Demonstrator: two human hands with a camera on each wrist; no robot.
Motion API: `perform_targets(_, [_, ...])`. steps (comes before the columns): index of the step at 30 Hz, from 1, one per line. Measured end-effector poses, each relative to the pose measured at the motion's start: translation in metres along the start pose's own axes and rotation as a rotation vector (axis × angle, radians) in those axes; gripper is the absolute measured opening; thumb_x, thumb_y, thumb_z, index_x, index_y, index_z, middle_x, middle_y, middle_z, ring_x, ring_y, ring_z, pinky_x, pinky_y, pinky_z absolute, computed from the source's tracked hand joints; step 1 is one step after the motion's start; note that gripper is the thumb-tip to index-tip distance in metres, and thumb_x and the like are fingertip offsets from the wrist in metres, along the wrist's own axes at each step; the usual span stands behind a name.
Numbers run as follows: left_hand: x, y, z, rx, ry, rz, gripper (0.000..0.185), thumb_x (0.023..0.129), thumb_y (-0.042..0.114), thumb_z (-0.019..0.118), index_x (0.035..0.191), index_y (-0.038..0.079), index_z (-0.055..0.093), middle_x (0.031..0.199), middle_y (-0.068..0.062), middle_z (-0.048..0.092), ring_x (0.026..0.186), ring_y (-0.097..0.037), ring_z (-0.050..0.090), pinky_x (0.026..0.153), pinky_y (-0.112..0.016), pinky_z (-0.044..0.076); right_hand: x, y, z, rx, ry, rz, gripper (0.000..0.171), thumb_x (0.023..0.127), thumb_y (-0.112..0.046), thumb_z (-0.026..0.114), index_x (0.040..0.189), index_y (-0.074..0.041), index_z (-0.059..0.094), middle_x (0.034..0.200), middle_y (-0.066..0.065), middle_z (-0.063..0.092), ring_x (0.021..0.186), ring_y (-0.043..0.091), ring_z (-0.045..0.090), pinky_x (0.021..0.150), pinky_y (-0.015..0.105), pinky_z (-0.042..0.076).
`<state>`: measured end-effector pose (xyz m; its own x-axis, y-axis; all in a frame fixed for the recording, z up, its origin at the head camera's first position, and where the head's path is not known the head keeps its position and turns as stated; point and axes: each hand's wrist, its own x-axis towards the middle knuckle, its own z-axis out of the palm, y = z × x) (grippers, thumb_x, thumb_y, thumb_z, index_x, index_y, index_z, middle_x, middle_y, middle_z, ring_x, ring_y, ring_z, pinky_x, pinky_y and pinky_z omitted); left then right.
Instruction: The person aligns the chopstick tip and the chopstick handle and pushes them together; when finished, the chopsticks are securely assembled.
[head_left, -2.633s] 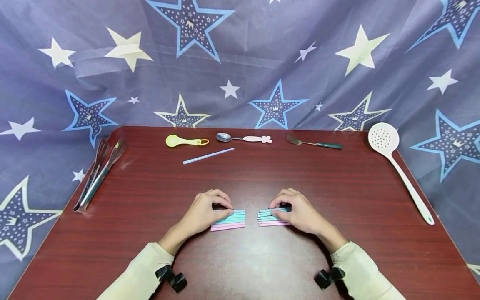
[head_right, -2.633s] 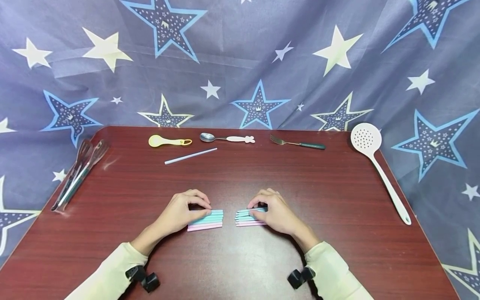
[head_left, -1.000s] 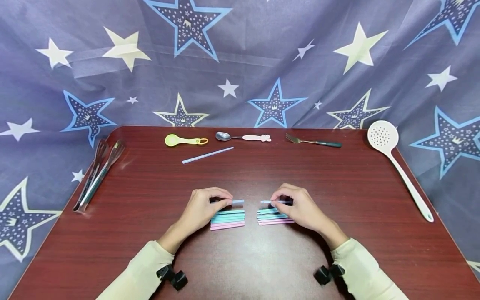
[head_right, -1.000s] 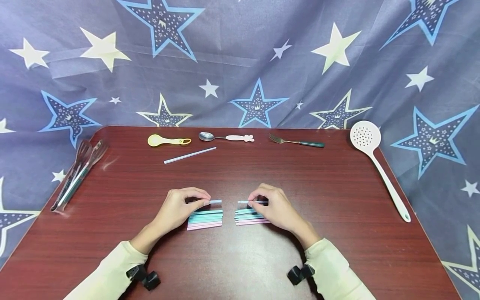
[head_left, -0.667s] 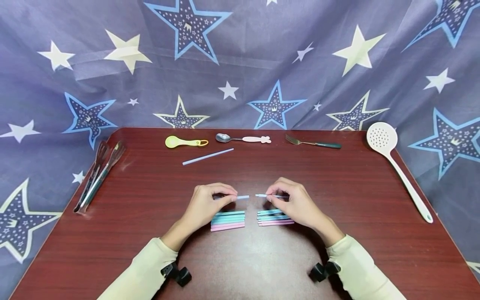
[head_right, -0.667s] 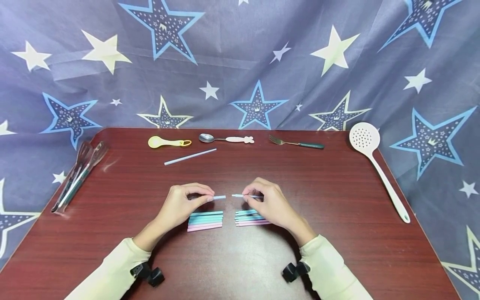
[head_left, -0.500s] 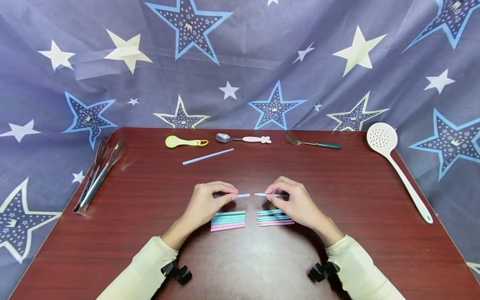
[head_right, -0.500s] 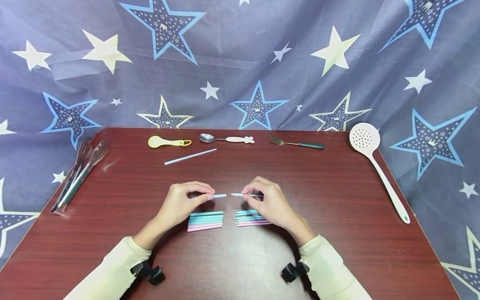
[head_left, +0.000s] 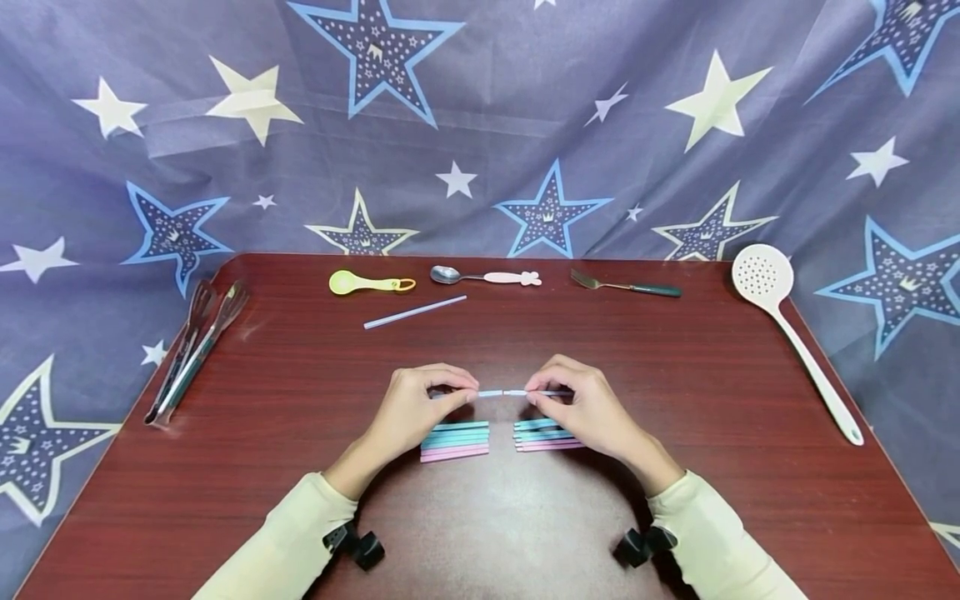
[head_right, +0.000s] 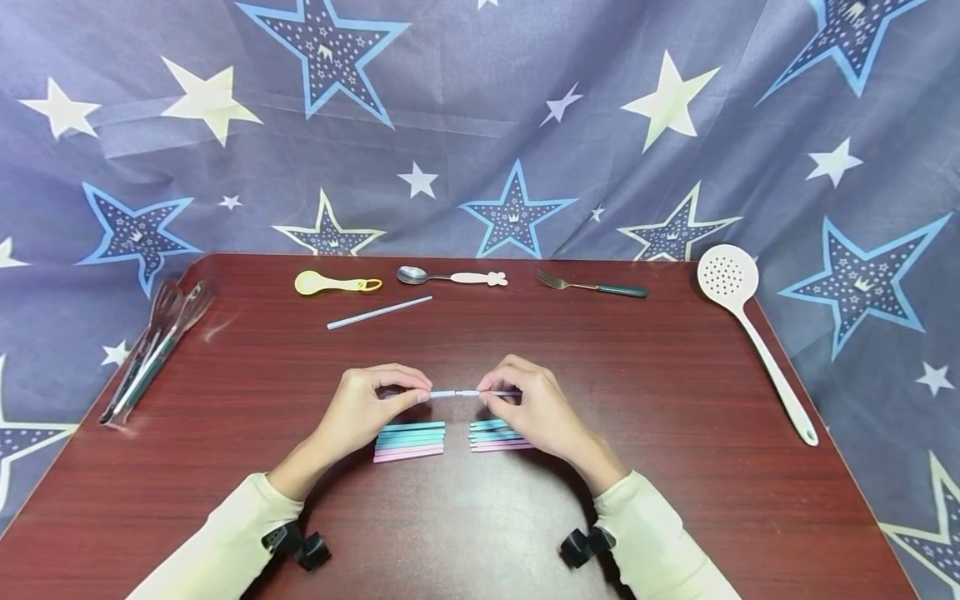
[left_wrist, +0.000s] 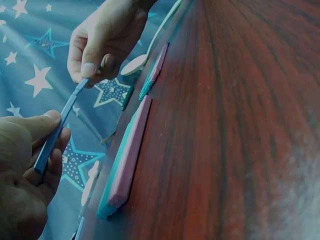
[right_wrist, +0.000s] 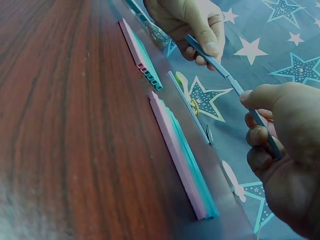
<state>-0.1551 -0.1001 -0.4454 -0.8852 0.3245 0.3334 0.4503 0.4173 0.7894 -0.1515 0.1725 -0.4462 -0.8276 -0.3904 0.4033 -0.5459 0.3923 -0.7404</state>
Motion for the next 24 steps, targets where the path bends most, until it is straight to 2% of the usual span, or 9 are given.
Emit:
perform_targets(6, [-0.0008,-0.0007,0.0008,-0.013,-0.007,-0.007,0.009,0.089,0.022,0.083,0.093,0.014,0.083,0.095,0.012,0.078,0.092,-0.003,0.073,0.081,-0.026,0.059,0.0002,0.0002,0.0010,0.008,0.003,-0.016,0.009,0.089,-0.005,0.079,0.093,-0.013,0.077,0.086,-0.004,0.068,0.077,0.007,0.060,0.067,0.023,0.050])
perform_targets(11, [-0.0012,0.0005,0.0012,-0.017,-0.012,-0.007,0.010,0.089,0.021,0.082,0.093,0.012,0.083,0.095,0.010,0.078,0.092,-0.003,0.073,0.080,-0.023,0.058,0.0001,0.0008,0.0016,0.006,-0.003,-0.018,0.009,0.089,-0.005,0.079,0.093,-0.013,0.077,0.085,-0.005,0.067,0.077,0.007,0.059,0.068,0.021,0.049])
perform_targets(19, [0.0002,0.0021,0.0045,0.030,-0.018,0.005,0.007,0.089,0.014,0.082,0.094,0.010,0.083,0.095,0.007,0.079,0.093,-0.007,0.074,0.083,-0.028,0.059,-0.0005,-0.0002,0.0019,-0.019,-0.010,-0.045,0.008,0.090,-0.005,0.078,0.092,-0.012,0.076,0.086,-0.005,0.066,0.078,0.007,0.058,0.070,0.019,0.048])
perform_targets(24, [-0.0016,0.0025,0.0063,0.078,-0.014,0.016,0.008,0.090,0.016,0.080,0.096,0.011,0.082,0.095,0.006,0.078,0.092,-0.008,0.074,0.085,-0.031,0.059,-0.0009,-0.0024,0.0027,-0.037,-0.022,-0.042,0.003,0.092,-0.010,0.077,0.093,-0.009,0.074,0.087,-0.005,0.065,0.080,0.006,0.058,0.072,0.020,0.048])
